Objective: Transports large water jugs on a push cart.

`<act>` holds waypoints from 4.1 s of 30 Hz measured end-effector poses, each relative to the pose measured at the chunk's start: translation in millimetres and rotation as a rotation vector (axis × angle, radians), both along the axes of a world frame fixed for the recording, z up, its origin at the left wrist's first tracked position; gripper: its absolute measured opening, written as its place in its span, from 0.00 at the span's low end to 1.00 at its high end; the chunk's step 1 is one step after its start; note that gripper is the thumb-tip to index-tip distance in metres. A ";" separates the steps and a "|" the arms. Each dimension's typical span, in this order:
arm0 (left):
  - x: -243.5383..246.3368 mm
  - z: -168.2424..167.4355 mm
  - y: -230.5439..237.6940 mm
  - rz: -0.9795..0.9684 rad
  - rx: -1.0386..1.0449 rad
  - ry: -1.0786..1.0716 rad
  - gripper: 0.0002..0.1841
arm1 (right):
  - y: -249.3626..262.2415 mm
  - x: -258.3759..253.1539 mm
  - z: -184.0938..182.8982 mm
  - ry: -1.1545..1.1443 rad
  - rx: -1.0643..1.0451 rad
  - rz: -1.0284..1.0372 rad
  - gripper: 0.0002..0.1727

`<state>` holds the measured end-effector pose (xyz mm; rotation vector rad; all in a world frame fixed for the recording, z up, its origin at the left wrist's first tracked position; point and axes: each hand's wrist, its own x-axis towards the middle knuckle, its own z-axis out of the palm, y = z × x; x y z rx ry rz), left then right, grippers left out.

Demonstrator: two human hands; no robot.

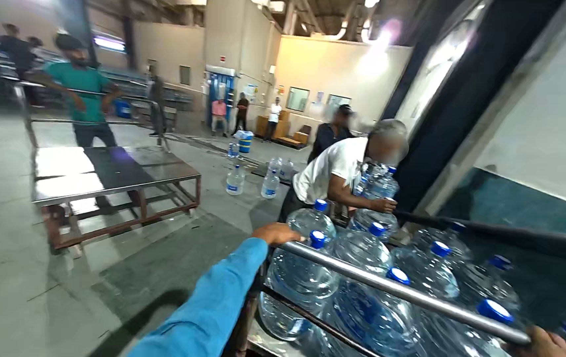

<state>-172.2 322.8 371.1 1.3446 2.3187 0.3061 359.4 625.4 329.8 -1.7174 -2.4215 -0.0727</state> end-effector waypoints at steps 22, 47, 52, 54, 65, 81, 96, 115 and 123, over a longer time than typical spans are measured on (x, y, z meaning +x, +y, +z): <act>0.5 7.6 -6.3 -0.015 -0.018 0.050 0.36 | -13.2 -14.1 -6.2 0.129 0.009 -0.065 0.37; 2.8 5.4 -9.5 0.020 0.024 0.031 0.34 | -9.5 -11.4 -14.4 0.181 0.052 -0.058 0.37; 6.4 8.2 -10.5 0.007 0.027 0.048 0.33 | -8.9 -10.9 -16.4 0.176 0.066 -0.052 0.37; 7.3 8.5 -11.2 0.006 0.029 0.051 0.33 | -10.1 -11.2 -16.2 0.181 0.074 -0.049 0.37; 5.9 5.0 -15.1 0.020 0.102 0.033 0.32 | -10.3 -10.4 -17.0 0.204 0.082 -0.025 0.37; -6.3 0.6 -7.4 -0.027 0.066 0.057 0.33 | -8.5 -14.8 -15.9 0.182 0.088 -0.060 0.35; -11.2 -3.1 -4.9 -0.026 0.077 0.048 0.33 | -7.8 -17.4 -13.7 0.148 0.085 -0.064 0.33; -11.7 -6.6 -4.7 -0.029 0.108 0.053 0.33 | -10.1 -22.7 -12.9 0.133 0.083 -0.082 0.32; -7.6 -2.5 -7.4 -0.028 0.117 0.043 0.33 | -10.5 -19.6 -14.2 0.180 0.092 -0.051 0.33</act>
